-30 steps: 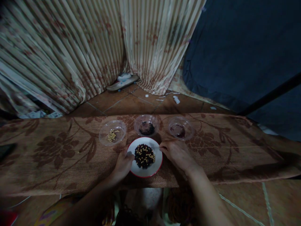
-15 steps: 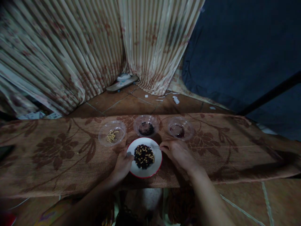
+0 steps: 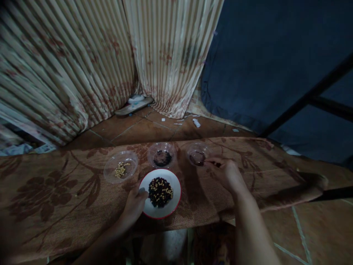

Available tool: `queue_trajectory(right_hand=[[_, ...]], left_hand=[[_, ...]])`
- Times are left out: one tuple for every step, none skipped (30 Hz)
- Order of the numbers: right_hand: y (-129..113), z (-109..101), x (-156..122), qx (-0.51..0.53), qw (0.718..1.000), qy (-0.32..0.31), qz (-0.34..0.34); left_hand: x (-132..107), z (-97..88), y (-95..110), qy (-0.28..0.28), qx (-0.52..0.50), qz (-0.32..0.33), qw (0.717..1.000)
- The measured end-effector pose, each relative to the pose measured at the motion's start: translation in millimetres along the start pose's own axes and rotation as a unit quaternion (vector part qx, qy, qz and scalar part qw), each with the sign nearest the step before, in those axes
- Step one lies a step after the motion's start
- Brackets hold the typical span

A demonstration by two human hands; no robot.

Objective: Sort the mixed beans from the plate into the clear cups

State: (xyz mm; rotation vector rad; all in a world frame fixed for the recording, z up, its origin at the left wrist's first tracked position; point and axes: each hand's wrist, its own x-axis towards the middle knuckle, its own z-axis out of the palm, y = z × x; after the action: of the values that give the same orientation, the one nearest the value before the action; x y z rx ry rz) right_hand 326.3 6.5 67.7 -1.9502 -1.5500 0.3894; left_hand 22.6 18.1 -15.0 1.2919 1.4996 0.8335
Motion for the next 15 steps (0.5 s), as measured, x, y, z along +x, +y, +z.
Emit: queue_trajectory(right_hand=[[5,-3,2,-0.019,0.999,0.025,0.009],[8,-5,3,-0.039,0.998,0.048,0.011],[10,-6,5,-0.059,0.996,0.068,0.008],[10,-7,6,-0.075,0.994,0.085,0.005],[8,-6,7,-0.082,0.992,0.097,0.007],[6,-5,7,-0.08,0.992,0.101,0.013],[3,-3,7,-0.072,0.992,0.099,0.022],[-1,-1,7,-0.059,0.993,0.094,0.032],[-5,2,5,-0.042,0.995,0.085,0.038],[-9,5,4,-0.023,0.997,0.069,0.035],[-14,9,1,-0.003,0.999,0.045,0.022],[-19,13,-2,0.016,1.0,0.01,-0.003],[-24,17,-5,0.035,0.998,-0.035,-0.034],[-28,21,-8,0.048,0.993,-0.084,-0.066],[-33,25,-10,0.051,0.985,-0.132,-0.094]], left_hand=[[1,-0.2,0,0.0,0.001,0.004,1.0],[1,-0.3,0,0.004,0.0,0.003,1.0],[1,-0.4,1,0.004,0.0,-0.001,1.0],[2,-0.5,2,0.005,0.0,-0.01,1.0],[1,-0.5,3,0.006,0.0,-0.019,1.0],[1,-0.6,3,0.007,0.0,-0.026,1.0],[1,-0.6,3,0.009,0.0,-0.029,1.0],[1,-0.6,3,0.009,-0.001,-0.025,1.0],[0,-0.5,3,0.009,-0.002,-0.018,1.0],[0,-0.3,2,0.007,-0.003,-0.011,1.0],[0,0.0,2,0.005,-0.005,-0.006,1.0],[0,0.3,1,0.003,-0.006,-0.006,1.0],[-1,0.7,1,-0.003,-0.012,-0.004,1.0],[-1,1.1,1,-0.004,-0.014,-0.005,1.0],[-1,1.5,1,0.001,-0.016,-0.005,1.0]])
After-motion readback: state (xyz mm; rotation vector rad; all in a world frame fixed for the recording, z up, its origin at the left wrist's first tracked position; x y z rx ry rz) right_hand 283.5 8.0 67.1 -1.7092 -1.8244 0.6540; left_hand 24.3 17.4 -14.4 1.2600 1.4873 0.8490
